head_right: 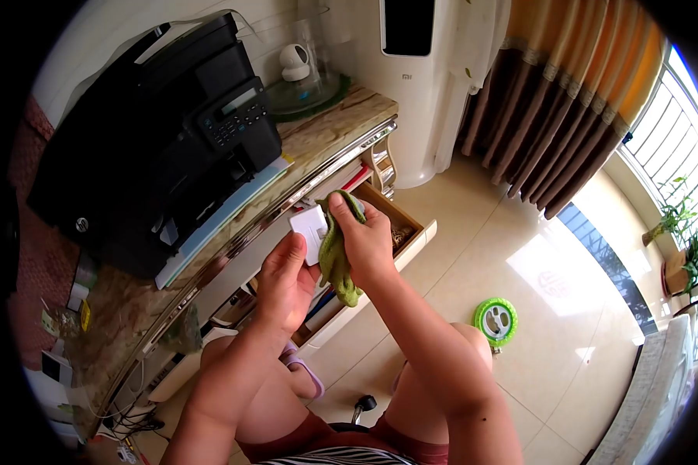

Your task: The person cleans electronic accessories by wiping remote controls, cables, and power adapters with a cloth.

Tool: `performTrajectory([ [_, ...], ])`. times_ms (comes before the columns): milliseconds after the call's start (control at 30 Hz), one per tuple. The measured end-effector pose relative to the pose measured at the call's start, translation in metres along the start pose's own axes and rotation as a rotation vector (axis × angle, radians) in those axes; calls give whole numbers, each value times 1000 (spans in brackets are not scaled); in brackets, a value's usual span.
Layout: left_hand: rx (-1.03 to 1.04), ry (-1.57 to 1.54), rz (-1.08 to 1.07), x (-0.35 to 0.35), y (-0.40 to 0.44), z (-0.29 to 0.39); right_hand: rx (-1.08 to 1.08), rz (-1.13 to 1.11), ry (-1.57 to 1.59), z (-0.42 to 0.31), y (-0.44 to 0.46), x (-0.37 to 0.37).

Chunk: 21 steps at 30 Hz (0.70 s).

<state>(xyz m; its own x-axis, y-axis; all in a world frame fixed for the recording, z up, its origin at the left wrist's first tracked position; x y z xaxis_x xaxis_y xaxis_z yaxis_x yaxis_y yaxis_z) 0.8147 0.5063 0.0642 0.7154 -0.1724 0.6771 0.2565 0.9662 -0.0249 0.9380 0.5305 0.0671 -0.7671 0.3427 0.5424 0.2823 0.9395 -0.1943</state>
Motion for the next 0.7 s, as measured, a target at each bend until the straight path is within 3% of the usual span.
performTrajectory([
  [67, -5, -9, 14, 1, 2, 4, 69, -1, 76, -9, -3, -1],
  [133, 31, 7, -2, 3, 3, 9, 305, -136, 258, -17, -10, -2],
  [200, 36, 14, 1, 2, 5, 11, 310, -171, 235, -17, -7, -7],
  [267, 55, 13, -23, 2, 5, 13, 54, -361, 33, -28, -16, 5],
  [400, 35, 72, -14, -2, 2, 8, -205, -317, -568, -24, -15, 7],
  [533, 39, 111, -30, -1, 0, 12, -97, -281, -521, -23, -12, 3],
  [700, -47, 70, 31, -14, 2, 4, -215, -319, -617, -22, -6, -2],
])
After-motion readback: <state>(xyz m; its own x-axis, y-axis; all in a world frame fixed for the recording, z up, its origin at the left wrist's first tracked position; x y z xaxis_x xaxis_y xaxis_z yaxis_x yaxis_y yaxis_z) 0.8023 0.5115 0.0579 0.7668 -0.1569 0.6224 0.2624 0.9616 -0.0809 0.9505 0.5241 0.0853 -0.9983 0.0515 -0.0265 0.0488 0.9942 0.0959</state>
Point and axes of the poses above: each hand's wrist, its own y-axis towards the middle knuckle, its own x-axis out of the palm, z = x × y, the point moved 5 cm from there along y, towards the middle knuckle, and after that the axes turned 3 degrees about z, right-handed, at the moved point
